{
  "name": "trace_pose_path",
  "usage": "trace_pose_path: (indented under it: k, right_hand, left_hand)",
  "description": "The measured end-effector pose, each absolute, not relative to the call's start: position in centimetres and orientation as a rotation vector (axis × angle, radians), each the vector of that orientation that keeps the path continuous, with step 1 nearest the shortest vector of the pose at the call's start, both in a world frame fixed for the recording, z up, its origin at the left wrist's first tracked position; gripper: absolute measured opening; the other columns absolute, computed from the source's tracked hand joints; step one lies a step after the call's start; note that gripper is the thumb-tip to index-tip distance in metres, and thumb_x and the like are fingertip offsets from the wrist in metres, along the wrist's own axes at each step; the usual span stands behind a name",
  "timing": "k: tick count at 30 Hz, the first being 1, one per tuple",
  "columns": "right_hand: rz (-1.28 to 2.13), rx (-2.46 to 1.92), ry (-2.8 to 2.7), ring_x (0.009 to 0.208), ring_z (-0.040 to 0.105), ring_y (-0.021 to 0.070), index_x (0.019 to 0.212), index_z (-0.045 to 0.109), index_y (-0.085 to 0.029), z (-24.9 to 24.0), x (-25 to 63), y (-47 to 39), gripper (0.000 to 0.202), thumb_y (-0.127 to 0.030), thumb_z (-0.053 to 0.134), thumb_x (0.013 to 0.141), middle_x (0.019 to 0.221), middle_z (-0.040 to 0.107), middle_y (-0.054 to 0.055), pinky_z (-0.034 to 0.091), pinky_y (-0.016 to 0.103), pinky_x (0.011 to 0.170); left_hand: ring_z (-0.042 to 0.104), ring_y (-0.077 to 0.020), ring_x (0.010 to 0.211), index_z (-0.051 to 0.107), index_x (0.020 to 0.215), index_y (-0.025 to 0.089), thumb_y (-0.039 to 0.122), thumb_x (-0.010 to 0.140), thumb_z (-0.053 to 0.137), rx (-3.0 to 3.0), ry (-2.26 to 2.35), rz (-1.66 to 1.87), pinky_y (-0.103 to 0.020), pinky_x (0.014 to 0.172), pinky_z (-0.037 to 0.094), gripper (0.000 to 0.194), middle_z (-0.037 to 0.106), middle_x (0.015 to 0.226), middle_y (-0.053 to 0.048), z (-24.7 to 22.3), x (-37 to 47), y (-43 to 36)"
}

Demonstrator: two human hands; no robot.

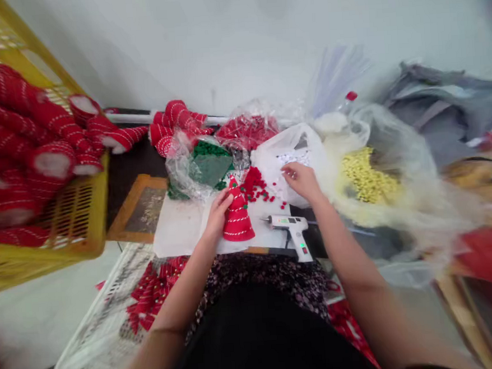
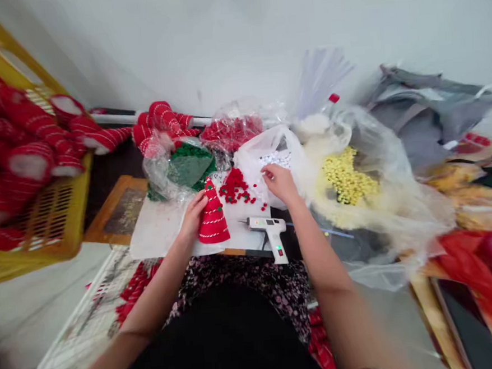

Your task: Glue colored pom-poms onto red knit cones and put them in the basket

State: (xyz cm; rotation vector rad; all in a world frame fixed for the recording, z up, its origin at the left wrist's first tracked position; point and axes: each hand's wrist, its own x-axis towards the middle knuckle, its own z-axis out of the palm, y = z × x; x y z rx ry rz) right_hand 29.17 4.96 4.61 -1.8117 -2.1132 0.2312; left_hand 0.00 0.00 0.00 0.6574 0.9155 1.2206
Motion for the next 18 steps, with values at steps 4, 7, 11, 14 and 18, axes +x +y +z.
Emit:
trace_pose_path:
  k: [4, 7, 11, 14, 18]
  right_hand:
    - [0.309, -1.797, -2.183, 0.098, 0.076, 0.026, 0.1, 0.083, -0.019, 4.0, 28.1, 5.6, 0.024, -0.009, 0.067, 0.086, 0.105, 0.083, 0.01, 0.055, 0.035, 0.095]
    - [0.305, -1.811, -2.159, 0.098, 0.077, 0.029, 0.094, 0.083, -0.017, 4.2, 27.8, 5.7, 0.022, -0.007, 0.067, 0.083, 0.101, 0.084, 0.013, 0.056, 0.038, 0.094]
    - [0.264, -1.74, -1.993, 0.093, 0.078, 0.0279, 0.105, 0.08, -0.017, 5.8, 27.1, 4.2, 0.022, -0.015, 0.066, 0.089, 0.101, 0.083, 0.011, 0.059, 0.041, 0.092]
    - [0.433, -1.381, -1.853, 0.083, 0.077, 0.0235, 0.1, 0.08, -0.021, 7.7, 25.0, 1.6, 0.013, -0.026, 0.073, 0.09, 0.093, 0.083, 0.005, 0.063, 0.038, 0.084]
    - [0.618, -1.012, -1.954, 0.087, 0.077, 0.0206, 0.099, 0.081, -0.024, 9.5, 21.3, -1.8, 0.011, -0.025, 0.071, 0.094, 0.103, 0.082, 0.006, 0.063, 0.033, 0.079]
  left_hand:
    - [0.072, -0.0238, 0.103, 0.079, 0.11, 0.025, 0.045, 0.067, 0.093, 0.673, 0.911, 1.241, -0.035, 0.098, 0.053, 0.05, 0.08, 0.11, -0.002, 0.0, 0.1, 0.1]
    - [0.073, -0.0255, 0.106, 0.079, 0.11, 0.024, 0.046, 0.067, 0.093, 0.702, 0.902, 1.243, -0.037, 0.101, 0.053, 0.05, 0.08, 0.113, -0.002, 0.1, 0.1, 0.0]
    - [0.073, -0.0268, 0.11, 0.079, 0.112, 0.025, 0.047, 0.07, 0.092, 0.733, 0.892, 1.23, -0.038, 0.103, 0.052, 0.049, 0.081, 0.115, -0.003, 0.1, 0.2, -0.1]
    - [0.072, -0.0276, 0.112, 0.079, 0.112, 0.025, 0.047, 0.072, 0.091, 0.746, 0.881, 1.235, -0.038, 0.103, 0.052, 0.048, 0.08, 0.116, -0.003, 0.1, 0.3, -0.1]
    - [0.071, -0.0273, 0.115, 0.08, 0.112, 0.024, 0.048, 0.072, 0.091, 0.786, 0.865, 1.254, -0.037, 0.106, 0.05, 0.048, 0.08, 0.12, -0.003, 0.2, 0.4, -0.1]
